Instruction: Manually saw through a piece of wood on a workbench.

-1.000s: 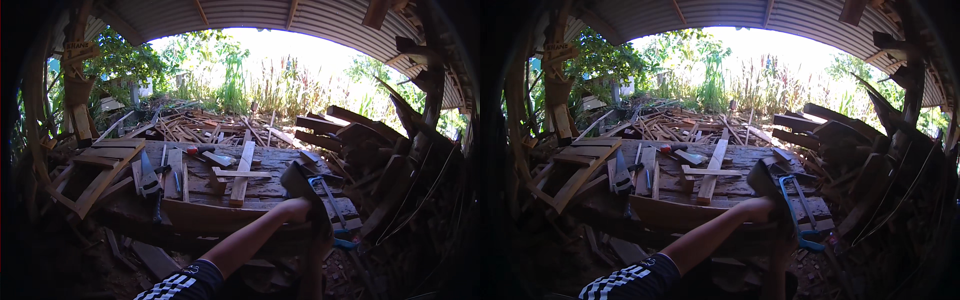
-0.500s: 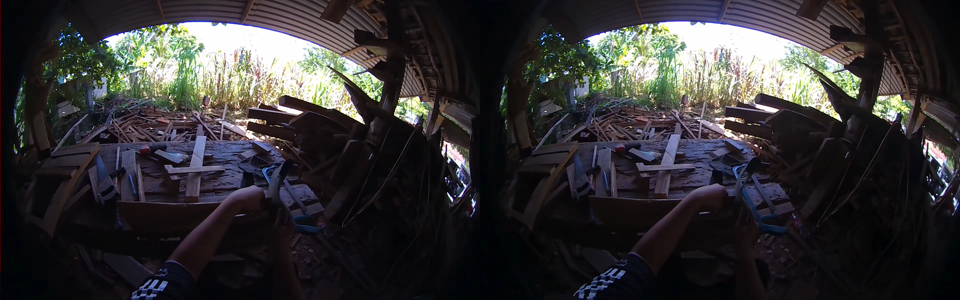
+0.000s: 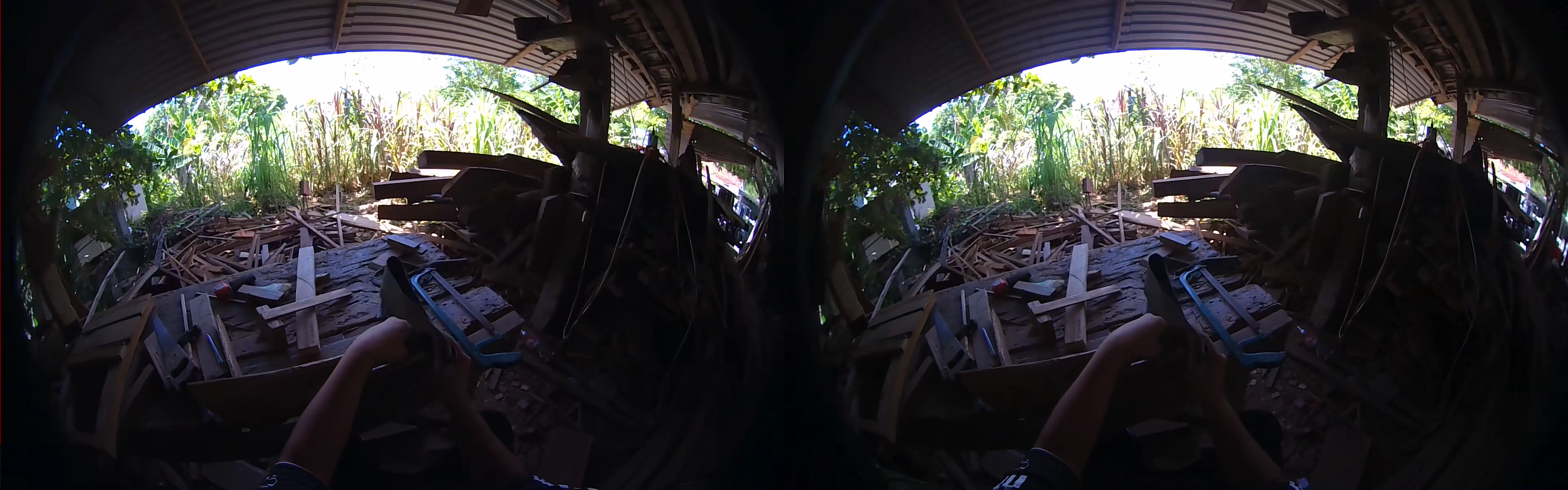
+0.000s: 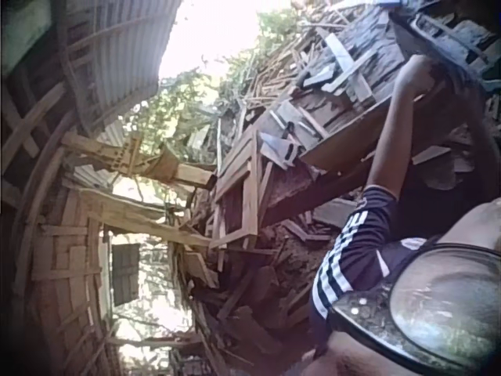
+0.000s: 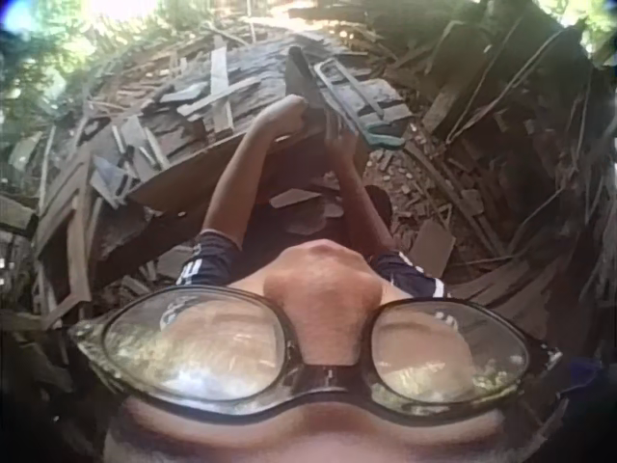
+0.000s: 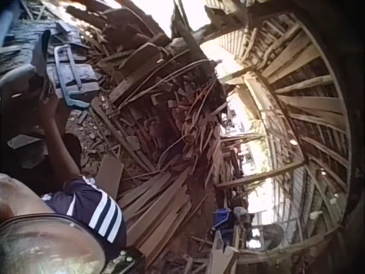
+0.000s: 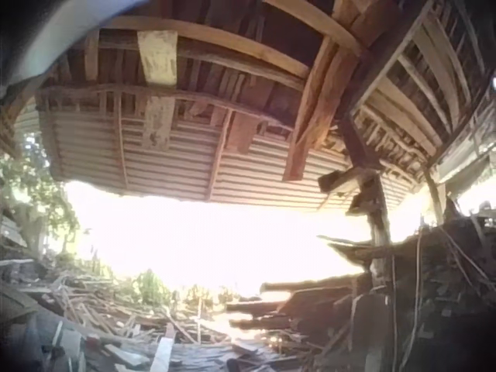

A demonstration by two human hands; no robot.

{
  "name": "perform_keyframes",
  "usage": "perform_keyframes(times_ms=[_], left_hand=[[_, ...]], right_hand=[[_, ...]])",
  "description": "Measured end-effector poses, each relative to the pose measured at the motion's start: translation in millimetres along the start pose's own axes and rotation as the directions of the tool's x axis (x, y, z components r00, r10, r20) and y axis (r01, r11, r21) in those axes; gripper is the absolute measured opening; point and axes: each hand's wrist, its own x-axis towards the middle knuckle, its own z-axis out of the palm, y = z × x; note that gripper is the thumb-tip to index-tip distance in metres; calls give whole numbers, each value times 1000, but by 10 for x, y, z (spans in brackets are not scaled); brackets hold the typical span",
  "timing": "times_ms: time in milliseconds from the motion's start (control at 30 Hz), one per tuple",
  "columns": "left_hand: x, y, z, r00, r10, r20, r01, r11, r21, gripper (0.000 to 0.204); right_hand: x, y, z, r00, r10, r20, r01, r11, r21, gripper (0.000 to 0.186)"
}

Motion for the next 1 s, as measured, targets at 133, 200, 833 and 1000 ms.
perform_keyframes(times_ms=[133, 200, 833, 1000], left_hand=[[100, 205, -10, 1000, -14, 2, 14, 1000, 17, 25], [20, 207, -19, 998, -30, 61, 24, 995, 99, 25], [120, 71, 35, 991, -48, 128, 51, 998, -20, 26], [185, -134, 250, 997, -23, 76, 10, 986, 165, 35]], right_hand=[[-42, 154, -213, 921, -372, -113, 324, 894, -308, 26], [59, -52, -74, 993, 58, -99, -75, 980, -184, 24], [30, 538, -10, 997, -70, -42, 53, 944, -326, 29], [-171, 199, -43, 967, -252, -29, 248, 964, -93, 37]])
